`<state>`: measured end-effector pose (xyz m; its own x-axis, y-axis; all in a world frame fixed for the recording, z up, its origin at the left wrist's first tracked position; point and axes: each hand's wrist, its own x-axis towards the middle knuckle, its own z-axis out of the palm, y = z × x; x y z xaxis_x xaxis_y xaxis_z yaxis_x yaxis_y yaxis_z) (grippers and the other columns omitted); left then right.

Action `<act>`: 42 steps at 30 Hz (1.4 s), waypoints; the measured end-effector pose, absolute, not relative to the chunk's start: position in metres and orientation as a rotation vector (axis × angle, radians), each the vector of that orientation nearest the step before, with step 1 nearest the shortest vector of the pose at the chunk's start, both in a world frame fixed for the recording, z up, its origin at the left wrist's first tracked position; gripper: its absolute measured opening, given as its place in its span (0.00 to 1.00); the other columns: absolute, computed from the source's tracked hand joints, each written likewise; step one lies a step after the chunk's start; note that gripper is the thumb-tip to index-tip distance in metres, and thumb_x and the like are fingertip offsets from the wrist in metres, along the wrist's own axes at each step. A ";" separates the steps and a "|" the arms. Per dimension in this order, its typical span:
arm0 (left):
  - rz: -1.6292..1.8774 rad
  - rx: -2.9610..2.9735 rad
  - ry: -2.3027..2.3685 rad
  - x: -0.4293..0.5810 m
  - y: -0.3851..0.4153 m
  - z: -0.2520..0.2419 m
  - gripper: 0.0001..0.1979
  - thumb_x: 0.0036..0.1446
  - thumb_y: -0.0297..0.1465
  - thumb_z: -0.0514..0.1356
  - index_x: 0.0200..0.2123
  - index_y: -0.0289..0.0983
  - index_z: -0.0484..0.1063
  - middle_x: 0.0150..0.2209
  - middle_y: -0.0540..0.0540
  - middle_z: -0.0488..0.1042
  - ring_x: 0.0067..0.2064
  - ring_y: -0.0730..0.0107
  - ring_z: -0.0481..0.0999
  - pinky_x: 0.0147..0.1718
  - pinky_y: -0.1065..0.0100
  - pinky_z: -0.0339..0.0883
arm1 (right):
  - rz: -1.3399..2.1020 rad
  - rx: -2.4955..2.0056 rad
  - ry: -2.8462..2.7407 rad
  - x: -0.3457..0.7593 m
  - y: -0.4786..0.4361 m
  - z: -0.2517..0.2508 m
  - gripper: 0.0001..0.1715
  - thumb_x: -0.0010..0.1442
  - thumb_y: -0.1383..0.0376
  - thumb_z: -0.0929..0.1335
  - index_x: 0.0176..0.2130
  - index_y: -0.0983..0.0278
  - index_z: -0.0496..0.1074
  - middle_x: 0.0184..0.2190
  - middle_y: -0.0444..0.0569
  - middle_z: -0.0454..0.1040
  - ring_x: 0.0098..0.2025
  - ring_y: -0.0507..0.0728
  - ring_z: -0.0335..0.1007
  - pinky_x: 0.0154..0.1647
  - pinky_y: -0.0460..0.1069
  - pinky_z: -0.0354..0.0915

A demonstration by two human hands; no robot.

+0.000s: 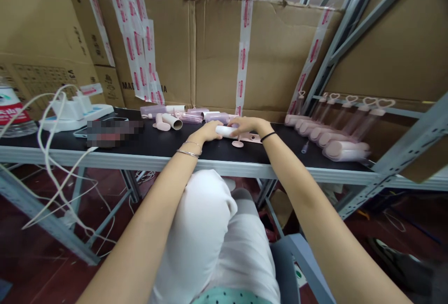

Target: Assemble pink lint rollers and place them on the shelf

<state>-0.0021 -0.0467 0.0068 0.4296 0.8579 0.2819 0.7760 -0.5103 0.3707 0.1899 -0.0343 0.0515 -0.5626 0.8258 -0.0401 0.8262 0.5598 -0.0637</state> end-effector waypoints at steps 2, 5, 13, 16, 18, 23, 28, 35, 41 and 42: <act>0.652 2.496 1.446 -0.003 -0.046 0.007 0.27 0.47 0.27 0.64 0.53 0.35 0.70 0.53 0.43 0.75 0.53 0.55 0.74 0.56 0.60 0.65 | -0.046 1.494 2.818 0.184 -0.036 0.049 0.27 0.56 0.53 0.69 0.54 0.57 0.73 0.57 0.47 0.72 0.56 0.61 0.67 0.54 0.50 0.61; 0.648 2.505 1.461 -0.003 -0.046 0.007 0.27 0.47 0.28 0.65 0.53 0.34 0.70 0.54 0.42 0.75 0.54 0.54 0.74 0.56 0.60 0.65 | 0.070 1.761 2.856 0.181 -0.036 0.044 0.23 0.66 0.54 0.59 0.46 0.60 0.77 0.49 0.50 0.77 0.52 0.62 0.70 0.53 0.54 0.60; 0.662 2.471 1.487 -0.004 -0.043 0.005 0.28 0.47 0.28 0.66 0.54 0.34 0.69 0.55 0.39 0.74 0.55 0.53 0.74 0.56 0.59 0.64 | 0.384 1.952 2.904 0.198 -0.031 0.034 0.24 0.63 0.56 0.65 0.54 0.63 0.73 0.57 0.58 0.71 0.61 0.68 0.60 0.61 0.63 0.54; 0.702 2.443 1.465 -0.005 -0.042 0.004 0.28 0.46 0.29 0.67 0.53 0.34 0.70 0.54 0.39 0.74 0.54 0.52 0.73 0.56 0.58 0.63 | 0.595 2.186 2.914 0.211 -0.029 0.038 0.21 0.64 0.63 0.62 0.52 0.70 0.74 0.53 0.62 0.72 0.56 0.65 0.65 0.60 0.58 0.56; 0.800 2.391 1.448 -0.005 -0.042 0.004 0.29 0.46 0.30 0.67 0.53 0.33 0.69 0.54 0.37 0.74 0.55 0.52 0.73 0.56 0.57 0.63 | 0.443 2.134 2.985 0.222 -0.033 0.045 0.20 0.64 0.64 0.62 0.50 0.70 0.74 0.50 0.59 0.74 0.52 0.61 0.69 0.56 0.53 0.61; 1.299 2.078 1.383 0.000 -0.041 0.006 0.29 0.47 0.32 0.68 0.52 0.32 0.66 0.51 0.37 0.74 0.52 0.57 0.74 0.54 0.59 0.64 | -0.206 1.778 2.822 0.236 -0.067 0.058 0.23 0.55 0.60 0.72 0.49 0.66 0.74 0.48 0.51 0.77 0.46 0.56 0.74 0.45 0.46 0.65; 1.649 1.905 1.339 0.000 -0.038 0.010 0.25 0.48 0.32 0.67 0.49 0.33 0.67 0.49 0.38 0.72 0.49 0.61 0.73 0.52 0.60 0.65 | -0.026 1.788 2.580 0.220 -0.092 0.056 0.27 0.52 0.66 0.72 0.53 0.61 0.72 0.51 0.49 0.76 0.49 0.59 0.73 0.42 0.47 0.64; 1.630 1.966 1.294 0.000 -0.034 0.009 0.25 0.47 0.33 0.68 0.48 0.33 0.68 0.48 0.39 0.70 0.51 0.61 0.72 0.55 0.59 0.63 | 0.157 1.836 2.363 0.207 -0.076 0.046 0.20 0.56 0.68 0.68 0.50 0.62 0.75 0.51 0.55 0.76 0.49 0.62 0.74 0.41 0.49 0.66; 1.591 1.970 1.239 -0.001 -0.031 0.006 0.26 0.48 0.35 0.67 0.50 0.34 0.68 0.49 0.39 0.70 0.51 0.61 0.72 0.54 0.59 0.64 | 0.474 2.022 2.481 0.184 -0.077 0.045 0.32 0.63 0.47 0.63 0.52 0.69 0.74 0.51 0.65 0.74 0.53 0.69 0.72 0.48 0.55 0.67; 1.579 1.951 1.242 -0.001 -0.032 0.006 0.26 0.48 0.35 0.67 0.50 0.33 0.67 0.49 0.39 0.71 0.51 0.62 0.72 0.53 0.60 0.65 | 0.506 2.011 2.500 0.182 -0.082 0.046 0.32 0.63 0.47 0.64 0.52 0.70 0.73 0.51 0.66 0.74 0.53 0.70 0.72 0.49 0.56 0.67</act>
<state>-0.0010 -0.0321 0.0059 0.0005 0.7887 0.6148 0.4116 -0.5605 0.7186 0.1815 -0.0818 0.0460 -0.2298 0.9339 0.2739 0.9669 0.1870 0.1736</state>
